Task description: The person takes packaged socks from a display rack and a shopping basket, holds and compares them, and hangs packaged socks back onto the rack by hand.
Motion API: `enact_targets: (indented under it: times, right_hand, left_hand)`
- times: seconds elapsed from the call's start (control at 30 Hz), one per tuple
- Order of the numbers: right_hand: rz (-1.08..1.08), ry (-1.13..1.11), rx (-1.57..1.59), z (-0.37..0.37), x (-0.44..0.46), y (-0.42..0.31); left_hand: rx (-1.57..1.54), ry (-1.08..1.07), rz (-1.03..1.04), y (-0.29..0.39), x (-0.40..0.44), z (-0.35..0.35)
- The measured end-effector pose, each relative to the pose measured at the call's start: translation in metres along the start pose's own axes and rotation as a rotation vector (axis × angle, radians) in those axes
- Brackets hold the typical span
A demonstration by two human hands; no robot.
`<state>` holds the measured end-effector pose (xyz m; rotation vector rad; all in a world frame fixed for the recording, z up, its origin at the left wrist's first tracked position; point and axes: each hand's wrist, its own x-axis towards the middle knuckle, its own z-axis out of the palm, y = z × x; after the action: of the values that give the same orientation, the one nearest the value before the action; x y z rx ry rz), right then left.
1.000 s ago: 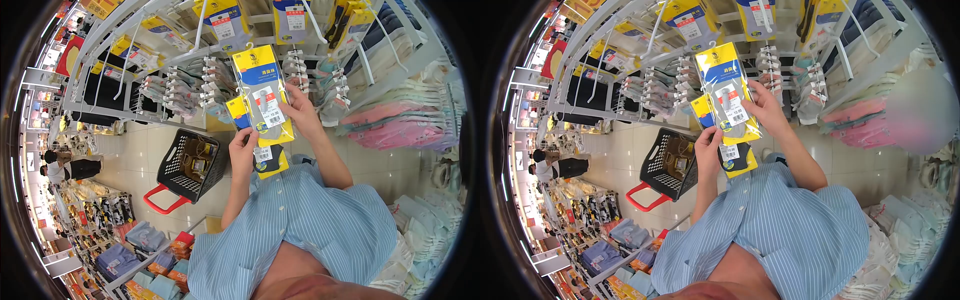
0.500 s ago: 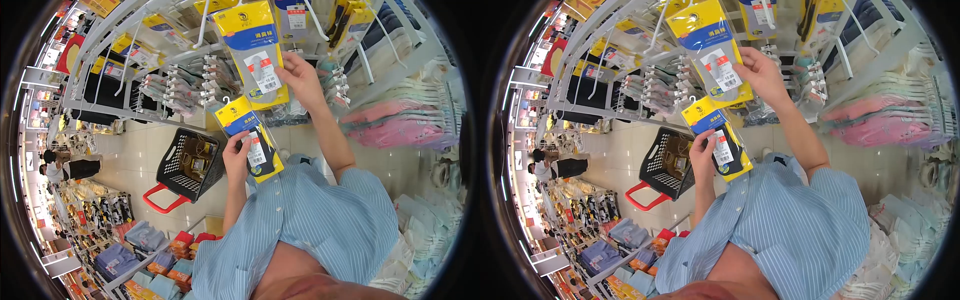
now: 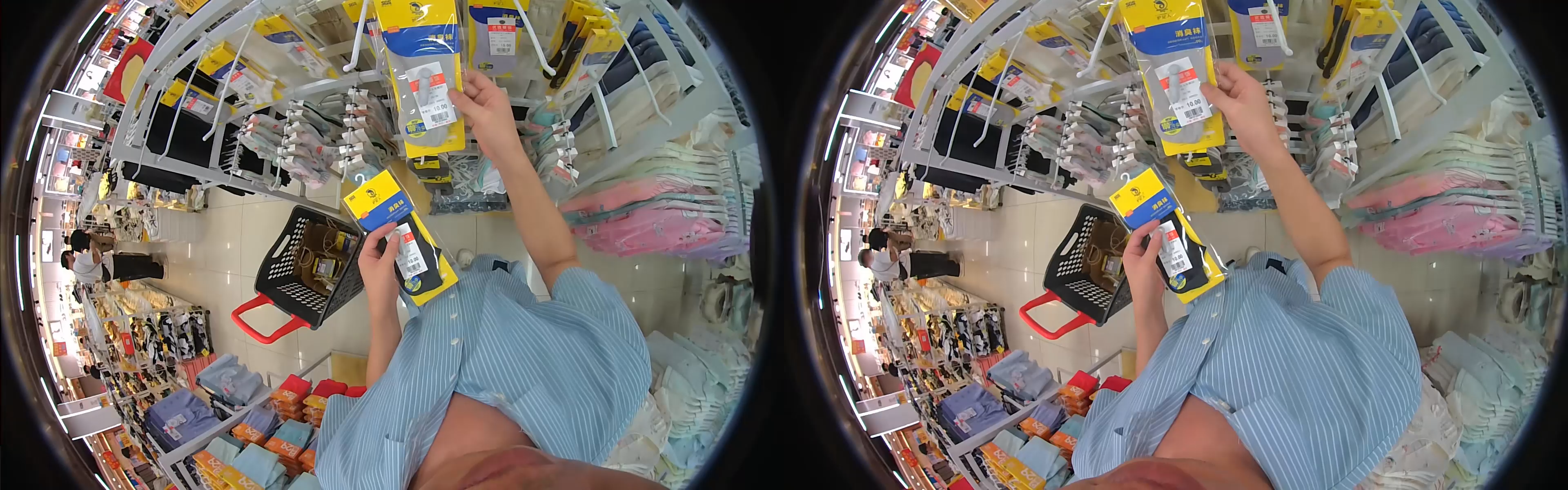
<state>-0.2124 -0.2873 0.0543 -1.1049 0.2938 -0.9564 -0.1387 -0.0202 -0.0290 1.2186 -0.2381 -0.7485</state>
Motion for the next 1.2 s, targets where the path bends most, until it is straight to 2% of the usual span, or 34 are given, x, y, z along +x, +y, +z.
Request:
enact_targets:
  times: [0.17, 0.4, 0.6, 0.7, 0.83, 0.97, 1.03, 1.2]
  right_hand:
    - [-0.001, 0.060, 0.015, -0.012, -0.005, 0.006]
    - [0.149, 0.145, 0.088, -0.036, -0.045, 0.020]
    - [0.184, 0.171, 0.074, -0.038, -0.071, 0.024]
    - [0.251, 0.162, 0.073, -0.044, -0.090, 0.028]
    - [0.312, 0.169, 0.086, -0.039, -0.109, 0.038]
    - [0.309, 0.142, 0.204, -0.034, -0.112, 0.032]
    - [0.303, 0.138, 0.149, -0.033, -0.118, 0.029]
    - [0.247, 0.105, 0.062, -0.036, -0.118, 0.017]
  left_hand:
    - [0.005, 0.005, -0.011, 0.005, 0.001, 0.004]
    - [0.003, 0.010, -0.081, -0.003, 0.006, 0.003]
    - [0.092, -0.117, -0.082, -0.006, 0.008, 0.016]
    - [0.249, -0.245, -0.028, -0.009, 0.012, 0.030]
    - [0.364, -0.208, -0.058, -0.018, 0.011, 0.045]
    - [0.192, -0.163, -0.109, -0.016, 0.010, 0.048]
    - [0.061, -0.172, -0.176, -0.007, 0.006, 0.055]
    - [0.055, -0.230, -0.151, -0.010, 0.005, 0.050]
